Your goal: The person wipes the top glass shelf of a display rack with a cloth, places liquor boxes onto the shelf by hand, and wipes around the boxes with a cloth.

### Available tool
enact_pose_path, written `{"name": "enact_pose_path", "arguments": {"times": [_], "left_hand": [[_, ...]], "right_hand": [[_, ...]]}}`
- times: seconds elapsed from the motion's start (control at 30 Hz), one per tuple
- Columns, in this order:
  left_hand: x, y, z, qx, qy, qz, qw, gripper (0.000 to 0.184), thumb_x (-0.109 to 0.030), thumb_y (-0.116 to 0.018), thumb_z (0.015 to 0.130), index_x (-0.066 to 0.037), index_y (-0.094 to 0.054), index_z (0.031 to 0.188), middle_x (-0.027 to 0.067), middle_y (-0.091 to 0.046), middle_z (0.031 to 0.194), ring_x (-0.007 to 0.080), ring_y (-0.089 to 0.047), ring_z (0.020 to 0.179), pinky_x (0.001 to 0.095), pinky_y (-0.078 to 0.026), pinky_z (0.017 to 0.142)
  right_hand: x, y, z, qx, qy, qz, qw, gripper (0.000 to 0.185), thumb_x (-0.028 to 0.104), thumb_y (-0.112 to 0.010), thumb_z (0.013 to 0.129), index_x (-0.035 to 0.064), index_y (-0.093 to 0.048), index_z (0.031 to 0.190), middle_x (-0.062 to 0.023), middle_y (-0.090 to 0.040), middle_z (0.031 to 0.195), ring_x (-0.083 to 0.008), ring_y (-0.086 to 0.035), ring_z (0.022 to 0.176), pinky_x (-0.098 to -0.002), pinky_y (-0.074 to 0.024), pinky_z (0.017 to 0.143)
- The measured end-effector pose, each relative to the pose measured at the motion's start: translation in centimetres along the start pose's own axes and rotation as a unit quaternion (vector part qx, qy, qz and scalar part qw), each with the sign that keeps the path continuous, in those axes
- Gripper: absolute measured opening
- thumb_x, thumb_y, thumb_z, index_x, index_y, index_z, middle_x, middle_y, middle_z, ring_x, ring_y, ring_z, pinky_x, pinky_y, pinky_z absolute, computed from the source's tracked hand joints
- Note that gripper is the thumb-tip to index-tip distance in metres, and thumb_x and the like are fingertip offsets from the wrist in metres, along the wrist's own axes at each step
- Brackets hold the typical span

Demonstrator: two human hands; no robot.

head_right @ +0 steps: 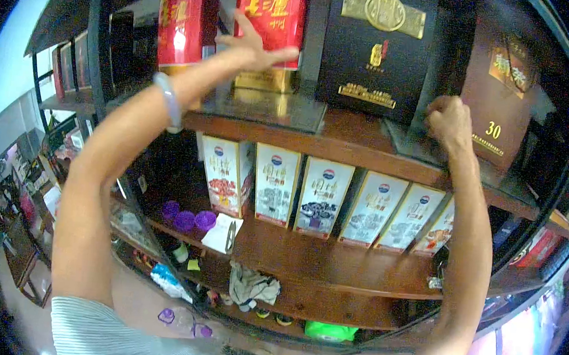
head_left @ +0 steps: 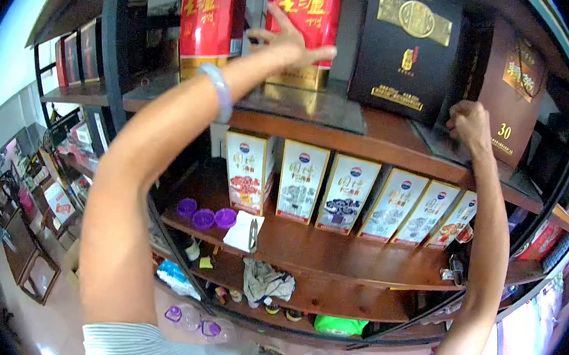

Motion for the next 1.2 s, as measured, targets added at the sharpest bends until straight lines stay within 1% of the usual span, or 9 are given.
{"name": "enact_pose_path", "arguments": {"times": [0.07, 0.17, 0.2, 0.3, 0.4, 0.6, 0.9, 1.07, 1.2], "left_hand": [[1.4, 2.6, -1.4, -0.01, -0.066, -0.076, 0.995, 0.144, -0.081, -0.062, 0.055, 0.009, 0.013, 0.139, 0.0454, -0.027, 0.131, 0.0493, -0.035, 0.125, 0.0477, -0.031, 0.104], [2.3, 8.5, -7.1, -0.124, -0.337, -0.117, 0.926, 0.076, -0.056, -0.058, 0.082, 0.012, -0.05, 0.117, 0.0273, -0.056, 0.116, 0.0328, -0.058, 0.106, 0.0366, -0.044, 0.093], [4.2, 9.5, -8.8, -0.199, -0.371, -0.057, 0.906, 0.063, -0.048, -0.057, 0.086, 0.008, -0.054, 0.113, 0.023, -0.058, 0.114, 0.0316, -0.058, 0.106, 0.036, -0.043, 0.091], [6.4, 10.1, -14.4, -0.163, -0.437, -0.015, 0.884, 0.026, -0.016, -0.055, 0.089, 0.002, -0.061, 0.106, 0.0176, -0.061, 0.108, 0.03, -0.058, 0.103, 0.0342, -0.044, 0.09], [9.0, 7.9, -15.1, -0.139, -0.456, 0.049, 0.878, 0.024, -0.016, -0.054, 0.09, 0.001, -0.061, 0.106, 0.017, -0.062, 0.105, 0.0304, -0.059, 0.099, 0.0346, -0.045, 0.088], [8.9, 5.6, -17.1, -0.144, -0.451, 0.07, 0.878, 0.031, -0.014, -0.054, 0.089, 0.002, -0.05, 0.115, 0.0186, -0.055, 0.106, 0.029, -0.058, 0.095, 0.0365, -0.046, 0.082], [9.8, 3.8, -16.4, -0.201, -0.447, 0.094, 0.867, 0.036, -0.015, -0.056, 0.087, 0.001, -0.049, 0.118, 0.0174, -0.054, 0.105, 0.0284, -0.055, 0.097, 0.0371, -0.044, 0.084], [10.5, 2.6, -15.8, -0.209, -0.443, 0.082, 0.868, 0.037, -0.018, -0.057, 0.086, 0.0, -0.051, 0.118, 0.0166, -0.055, 0.104, 0.0288, -0.055, 0.096, 0.0377, -0.043, 0.084], [11.4, 2.0, -15.4, -0.214, -0.427, 0.069, 0.876, 0.038, -0.019, -0.059, 0.085, -0.002, -0.052, 0.118, 0.0159, -0.056, 0.103, 0.0291, -0.055, 0.096, 0.0383, -0.043, 0.084]], "right_hand": [[1.1, 0.7, -0.5, 0.01, -0.014, 0.029, 0.999, 0.022, 0.004, -0.051, 0.073, 0.0001, -0.069, 0.085, -0.0173, -0.067, 0.069, -0.024, -0.067, 0.063, -0.0362, -0.0531, 0.063], [1.5, 1.3, -0.6, 0.012, -0.021, 0.057, 0.998, 0.021, 0.006, -0.054, 0.083, -0.0054, -0.065, 0.096, -0.0128, -0.066, 0.07, -0.0158, -0.062, 0.054, -0.029, -0.0483, 0.051], [1.5, 1.3, -0.5, 0.005, -0.023, 0.051, 0.998, 0.021, 0.008, -0.054, 0.084, -0.0045, -0.065, 0.097, -0.0119, -0.066, 0.071, -0.015, -0.062, 0.056, -0.0287, -0.0477, 0.051], [0.2, 2.1, 0.6, -0.074, -0.011, 0.048, 0.996, 0.025, 0.02, -0.057, 0.088, 0.0014, -0.067, 0.101, -0.0078, -0.068, 0.079, -0.0113, -0.06, 0.064, -0.0278, -0.0476, 0.059], [-1.2, 3.6, 1.6, -0.153, 0.159, 0.023, 0.975, 0.028, 0.027, -0.059, 0.089, 0.0021, -0.069, 0.097, -0.0067, -0.069, 0.083, -0.0146, -0.061, 0.073, -0.0267, -0.0477, 0.07], [8.3, 7.9, -8.8, -0.307, 0.259, 0.025, 0.915, 0.013, 0.011, -0.063, 0.083, -0.0015, -0.062, 0.088, -0.0113, -0.062, 0.073, -0.0161, -0.057, 0.054, -0.0274, -0.0488, 0.048], [5.4, -6.2, -37.3, 0.238, 0.253, -0.146, 0.926, 0.016, 0.004, -0.061, 0.076, 0.0039, -0.065, 0.091, -0.0069, -0.062, 0.083, -0.0209, -0.056, 0.074, -0.0357, -0.0446, 0.068], [5.6, -15.0, -45.6, 0.348, 0.163, 0.103, 0.917, 0.025, -0.006, -0.06, 0.065, 0.0035, -0.066, 0.087, -0.0088, -0.063, 0.069, -0.0201, -0.058, 0.059, -0.0339, -0.0467, 0.056], [7.6, -19.1, -47.6, 0.391, 0.235, 0.104, 0.884, 0.033, 0.003, -0.06, 0.058, 0.0011, -0.067, 0.09, -0.0116, -0.061, 0.065, -0.0237, -0.059, 0.058, -0.0365, -0.0488, 0.058]]}}
Point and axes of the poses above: each hand's wrist, its own z-axis towards the middle knuckle, its own y-axis out of the back of the hand, x = y × z, the point moved 6 cm from there along z, towards the middle knuckle
